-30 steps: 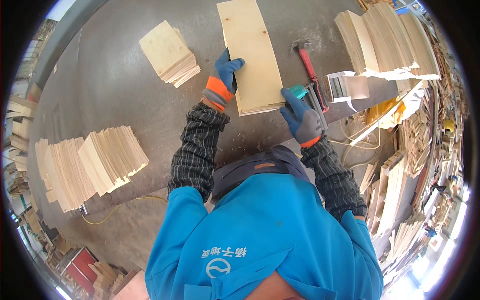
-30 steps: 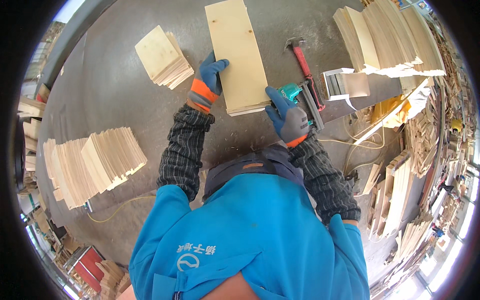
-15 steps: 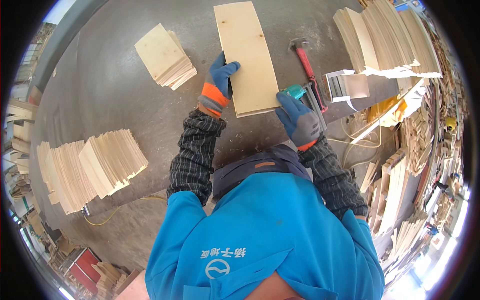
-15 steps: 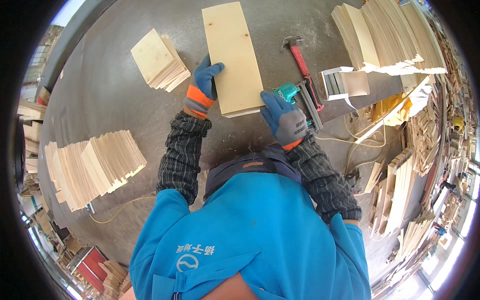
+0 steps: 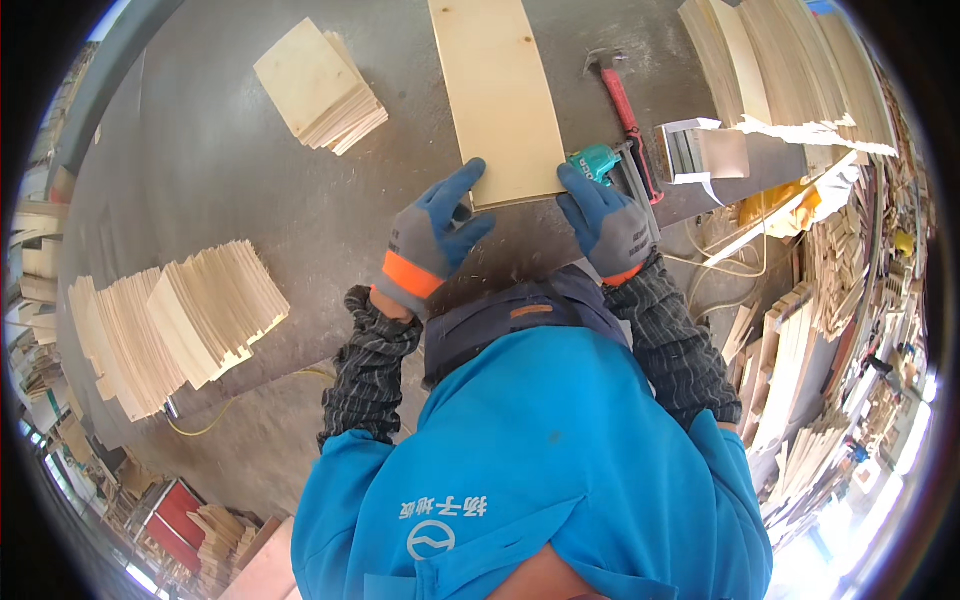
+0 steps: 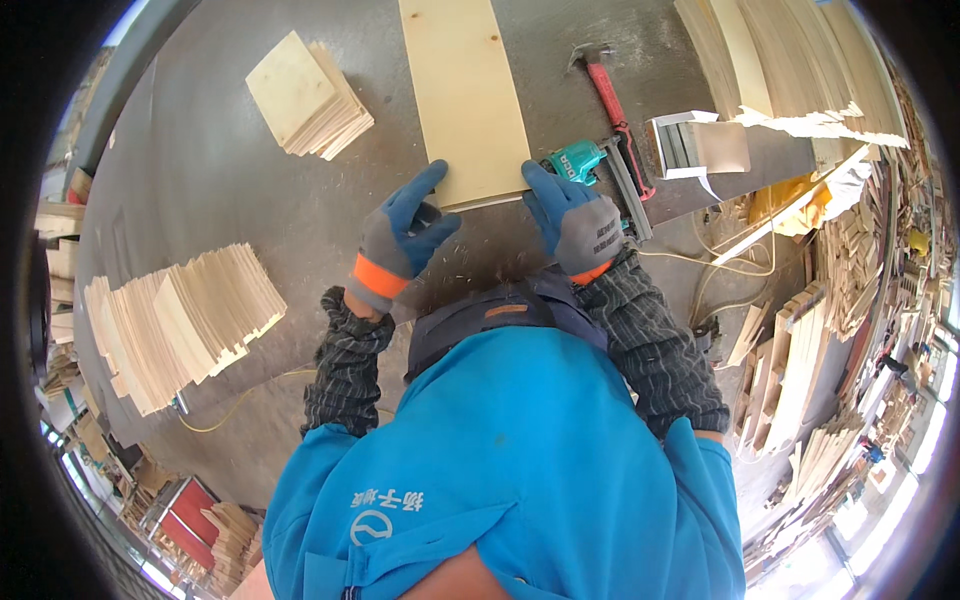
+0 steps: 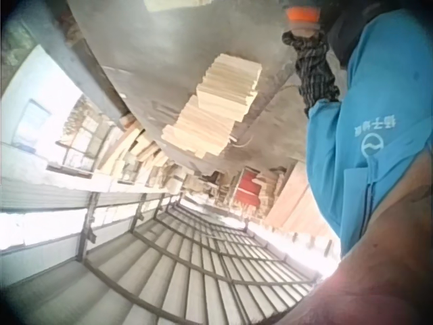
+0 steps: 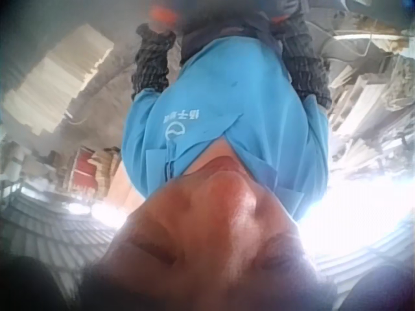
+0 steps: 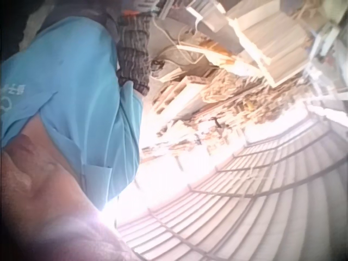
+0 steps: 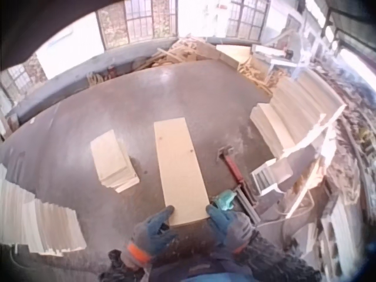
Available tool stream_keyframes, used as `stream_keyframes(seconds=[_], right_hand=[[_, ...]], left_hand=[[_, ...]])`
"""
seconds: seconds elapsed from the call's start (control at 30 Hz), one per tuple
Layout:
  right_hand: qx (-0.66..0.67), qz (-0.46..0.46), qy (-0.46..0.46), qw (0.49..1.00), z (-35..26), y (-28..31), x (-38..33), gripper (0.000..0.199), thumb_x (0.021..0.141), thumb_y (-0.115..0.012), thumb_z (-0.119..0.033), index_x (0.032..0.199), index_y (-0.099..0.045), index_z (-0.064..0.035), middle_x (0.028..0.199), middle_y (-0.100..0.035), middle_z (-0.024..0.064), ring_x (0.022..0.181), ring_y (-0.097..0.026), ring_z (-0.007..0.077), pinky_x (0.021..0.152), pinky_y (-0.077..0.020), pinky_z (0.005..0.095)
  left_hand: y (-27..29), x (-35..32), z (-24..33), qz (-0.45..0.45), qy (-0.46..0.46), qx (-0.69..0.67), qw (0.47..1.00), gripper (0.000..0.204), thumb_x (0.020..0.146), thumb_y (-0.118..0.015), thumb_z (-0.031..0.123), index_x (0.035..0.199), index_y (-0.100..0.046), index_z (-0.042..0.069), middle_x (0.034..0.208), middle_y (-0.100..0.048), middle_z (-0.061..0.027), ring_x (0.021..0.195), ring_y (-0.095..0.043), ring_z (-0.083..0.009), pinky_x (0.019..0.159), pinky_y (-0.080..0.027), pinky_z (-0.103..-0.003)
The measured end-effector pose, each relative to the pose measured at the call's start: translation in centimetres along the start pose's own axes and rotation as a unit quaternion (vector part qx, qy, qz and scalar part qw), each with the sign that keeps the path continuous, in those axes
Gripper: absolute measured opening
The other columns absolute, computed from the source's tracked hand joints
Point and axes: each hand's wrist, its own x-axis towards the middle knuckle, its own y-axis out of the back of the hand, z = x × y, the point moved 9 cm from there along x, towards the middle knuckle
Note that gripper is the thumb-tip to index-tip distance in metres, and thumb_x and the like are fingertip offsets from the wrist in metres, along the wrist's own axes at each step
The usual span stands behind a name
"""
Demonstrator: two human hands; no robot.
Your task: Assembling wooden boards using a pneumatic nail gun to create boxes or drawers.
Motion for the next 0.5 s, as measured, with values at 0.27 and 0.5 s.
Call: stream_keyframes(seconds=[0.27, 0.5], right_hand=[[-0.098, -0.065, 0.055, 0.991, -1.1, -0.5, 0.1, 0.044, 0.096, -0.070, -0.012, 0.139, -0.066, -0.0015, 0.115, -0.077, 0.0172, 0.098, -0.076, 0.0363, 0.079, -0.0617, 0.0465], [-0.079, -0.023, 0.038, 0.996, -1.3, -0.1, -0.2, 0.045, 0.095, -0.070, -0.012, 0.139, -0.067, -0.0033, 0.115, -0.078, 0.0172, 0.093, -0.076, 0.0366, 0.079, -0.0618, 0.0465]], left_hand=[[-0.1, -0.1, 0.8, 0.079, -0.129, 0.076, 0.986, 0.055, 0.089, -0.088, 0.013, 0.141, -0.072, 0.009, 0.117, -0.080, -0.0174, 0.086, -0.079, -0.0223, 0.079, -0.063, -0.035], [-0.5, -0.2, -0.8, 0.072, -0.069, -0.031, 0.995, 0.051, 0.089, -0.088, 0.006, 0.138, -0.075, 0.007, 0.113, -0.081, -0.0119, 0.085, -0.075, -0.0164, 0.082, -0.063, -0.031]])
